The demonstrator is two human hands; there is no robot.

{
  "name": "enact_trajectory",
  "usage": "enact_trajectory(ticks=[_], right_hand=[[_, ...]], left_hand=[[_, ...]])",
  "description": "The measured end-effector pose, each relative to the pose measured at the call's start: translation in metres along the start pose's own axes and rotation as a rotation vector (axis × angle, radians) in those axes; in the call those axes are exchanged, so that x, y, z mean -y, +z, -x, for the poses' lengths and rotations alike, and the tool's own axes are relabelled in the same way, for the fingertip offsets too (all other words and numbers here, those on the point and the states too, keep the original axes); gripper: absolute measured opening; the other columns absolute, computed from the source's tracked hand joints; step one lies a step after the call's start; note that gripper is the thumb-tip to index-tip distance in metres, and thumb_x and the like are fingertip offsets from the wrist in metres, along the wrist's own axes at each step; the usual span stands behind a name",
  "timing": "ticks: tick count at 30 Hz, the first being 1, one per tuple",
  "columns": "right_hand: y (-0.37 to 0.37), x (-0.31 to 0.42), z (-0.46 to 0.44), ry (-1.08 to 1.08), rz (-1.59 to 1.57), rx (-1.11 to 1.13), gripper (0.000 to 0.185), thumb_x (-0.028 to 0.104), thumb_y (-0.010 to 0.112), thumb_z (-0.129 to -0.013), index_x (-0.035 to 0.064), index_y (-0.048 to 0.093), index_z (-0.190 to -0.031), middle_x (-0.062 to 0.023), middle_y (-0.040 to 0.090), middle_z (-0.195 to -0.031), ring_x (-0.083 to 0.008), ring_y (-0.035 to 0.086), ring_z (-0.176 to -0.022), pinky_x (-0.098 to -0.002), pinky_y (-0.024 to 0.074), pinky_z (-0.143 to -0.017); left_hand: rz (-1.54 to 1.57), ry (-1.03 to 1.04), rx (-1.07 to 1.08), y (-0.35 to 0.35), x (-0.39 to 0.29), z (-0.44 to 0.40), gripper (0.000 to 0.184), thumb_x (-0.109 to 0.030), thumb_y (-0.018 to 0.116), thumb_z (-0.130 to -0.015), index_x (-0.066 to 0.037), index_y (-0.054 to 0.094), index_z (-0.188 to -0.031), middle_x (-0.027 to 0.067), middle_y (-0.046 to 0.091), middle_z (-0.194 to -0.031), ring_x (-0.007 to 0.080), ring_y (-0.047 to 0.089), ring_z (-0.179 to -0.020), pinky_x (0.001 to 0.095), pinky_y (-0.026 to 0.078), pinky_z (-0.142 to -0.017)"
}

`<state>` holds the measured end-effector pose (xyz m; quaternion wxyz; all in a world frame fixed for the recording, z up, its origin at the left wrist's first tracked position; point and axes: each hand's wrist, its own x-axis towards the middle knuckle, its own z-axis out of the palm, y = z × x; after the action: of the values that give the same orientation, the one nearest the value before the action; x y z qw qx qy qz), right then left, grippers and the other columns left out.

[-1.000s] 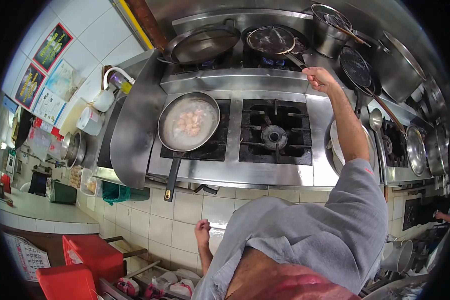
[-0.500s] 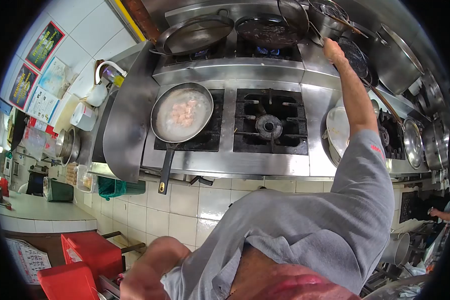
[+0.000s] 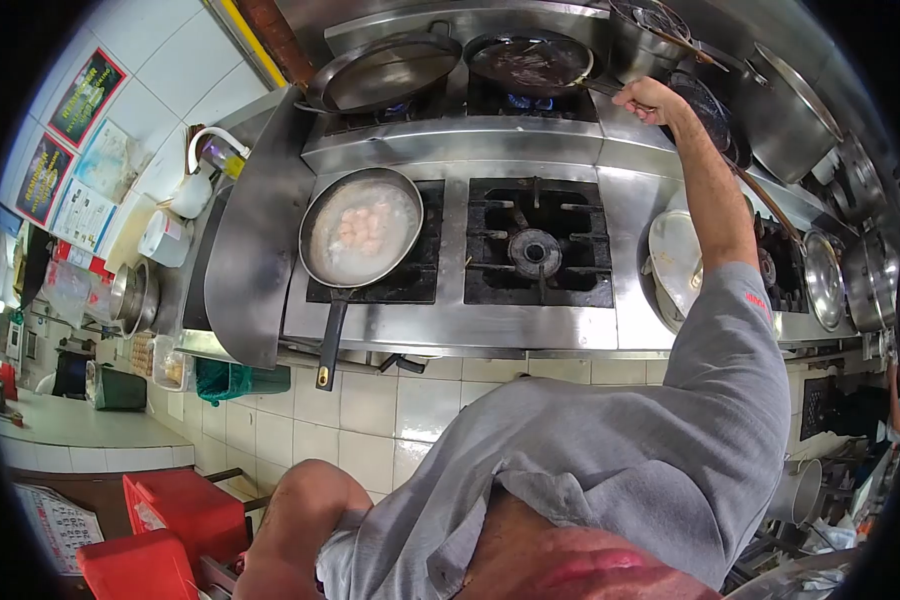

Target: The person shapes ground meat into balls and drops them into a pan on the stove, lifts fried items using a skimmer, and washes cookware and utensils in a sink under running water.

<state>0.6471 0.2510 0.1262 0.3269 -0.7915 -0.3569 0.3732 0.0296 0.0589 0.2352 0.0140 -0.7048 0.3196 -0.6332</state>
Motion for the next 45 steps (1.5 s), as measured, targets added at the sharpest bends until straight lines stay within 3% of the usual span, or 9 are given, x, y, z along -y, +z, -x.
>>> enact_trajectory(ticks=[10, 12, 20, 27, 29, 33, 37, 43, 45], right_hand=[[0.055, -0.008, -0.008, -0.098, -0.397, 0.109, 0.017, 0.013, 0.062, -0.077, 0.0101, 0.049, -0.067, 0.0039, 0.047, -0.049, -0.0026, 0.037, -0.033, -0.017, 0.0244, -0.028], [0.065, -0.015, -0.017, -0.084, -0.449, 0.099, 0.013, 0.011, 0.061, -0.078, 0.0094, 0.05, -0.07, 0.003, 0.047, -0.051, -0.0028, 0.037, -0.033, -0.0167, 0.0234, -0.029], [0.105, -0.031, -0.009, -0.189, -0.693, 0.105, 0.011, 0.008, 0.061, -0.075, 0.0087, 0.051, -0.071, 0.0022, 0.046, -0.052, -0.0067, 0.038, -0.038, -0.022, 0.0237, -0.033], [0.082, -0.04, -0.006, -0.254, -0.196, -0.32, 0.026, 0.009, 0.06, -0.075, 0.0008, 0.051, -0.098, -0.0074, 0.057, -0.062, -0.0176, 0.054, -0.047, -0.0302, 0.0423, -0.043], [0.067, -0.039, -0.005, -0.293, 0.233, -0.598, 0.032, 0.012, 0.056, -0.076, 0.0015, 0.049, -0.105, -0.0159, 0.063, -0.078, -0.03, 0.063, -0.066, -0.0409, 0.0493, -0.061], [0.053, -0.024, 0.003, -0.189, 0.555, -0.694, 0.028, 0.015, 0.053, -0.077, 0.0022, 0.053, -0.102, -0.0186, 0.062, -0.092, -0.0325, 0.061, -0.087, -0.0454, 0.0452, -0.079], [0.05, -0.014, -0.013, -0.09, 0.481, -0.589, 0.02, 0.016, 0.053, -0.077, 0.0014, 0.058, -0.09, -0.0178, 0.063, -0.089, -0.0309, 0.062, -0.086, -0.0431, 0.0463, -0.077], [0.062, -0.015, -0.046, -0.089, 0.345, -0.383, 0.022, 0.013, 0.055, -0.075, 0.0011, 0.056, -0.056, -0.0125, 0.059, -0.057, -0.0222, 0.058, -0.051, -0.0365, 0.0452, -0.047], [0.068, -0.02, -0.057, -0.137, -0.126, -0.219, 0.015, 0.009, 0.056, -0.074, 0.0034, 0.056, -0.06, -0.0065, 0.051, -0.049, -0.0144, 0.046, -0.038, -0.0302, 0.0325, -0.033]], left_hand=[[0.405, -0.017, 0.153, -0.04, -0.059, 0.012, 0.024, 0.003, 0.048, -0.076, -0.01, 0.043, -0.056, -0.0057, 0.041, -0.038, 0.0048, 0.038, -0.031, 0.0188, 0.036, -0.035], [0.003, -0.065, -0.026, 0.012, 0.006, -0.013, 0.027, 0.006, 0.048, -0.074, -0.01, 0.042, -0.054, -0.0063, 0.041, -0.038, 0.0037, 0.039, -0.032, 0.0181, 0.035, -0.035], [0.188, -0.055, -0.005, 0.01, 0.007, -0.01, 0.025, 0.008, 0.048, -0.073, -0.01, 0.043, -0.056, -0.0067, 0.041, -0.039, 0.0046, 0.04, -0.033, 0.0188, 0.036, -0.035], [0.235, -0.077, 0.049, 0.012, 0.004, -0.009, 0.025, 0.008, 0.047, -0.073, -0.01, 0.042, -0.057, -0.0052, 0.043, -0.042, 0.0058, 0.042, -0.035, 0.0206, 0.038, -0.036], [0.266, -0.081, 0.057, 0.013, 0.006, -0.008, 0.024, 0.007, 0.047, -0.073, -0.01, 0.042, -0.057, -0.0048, 0.044, -0.042, 0.0062, 0.043, -0.036, 0.0211, 0.038, -0.036], [0.303, -0.081, 0.083, 0.015, 0.008, -0.01, 0.024, 0.007, 0.047, -0.073, -0.011, 0.042, -0.058, -0.004, 0.045, -0.044, 0.0069, 0.044, -0.037, 0.022, 0.039, -0.037], [0.376, -0.092, 0.114, 0.016, 0.012, -0.006, 0.023, 0.007, 0.047, -0.072, -0.011, 0.042, -0.058, -0.0031, 0.046, -0.045, 0.0076, 0.046, -0.038, 0.023, 0.04, -0.037], [0.515, -0.083, 0.13, 0.016, 0.016, 0.002, 0.023, 0.007, 0.047, -0.072, -0.011, 0.041, -0.059, -0.0019, 0.047, -0.047, 0.0087, 0.047, -0.04, 0.0245, 0.041, -0.038], [0.574, -0.08, 0.129, 0.018, 0.018, 0.004, 0.023, 0.007, 0.047, -0.072, -0.011, 0.041, -0.06, -0.0014, 0.048, -0.048, 0.0091, 0.048, -0.041, 0.025, 0.041, -0.038]])
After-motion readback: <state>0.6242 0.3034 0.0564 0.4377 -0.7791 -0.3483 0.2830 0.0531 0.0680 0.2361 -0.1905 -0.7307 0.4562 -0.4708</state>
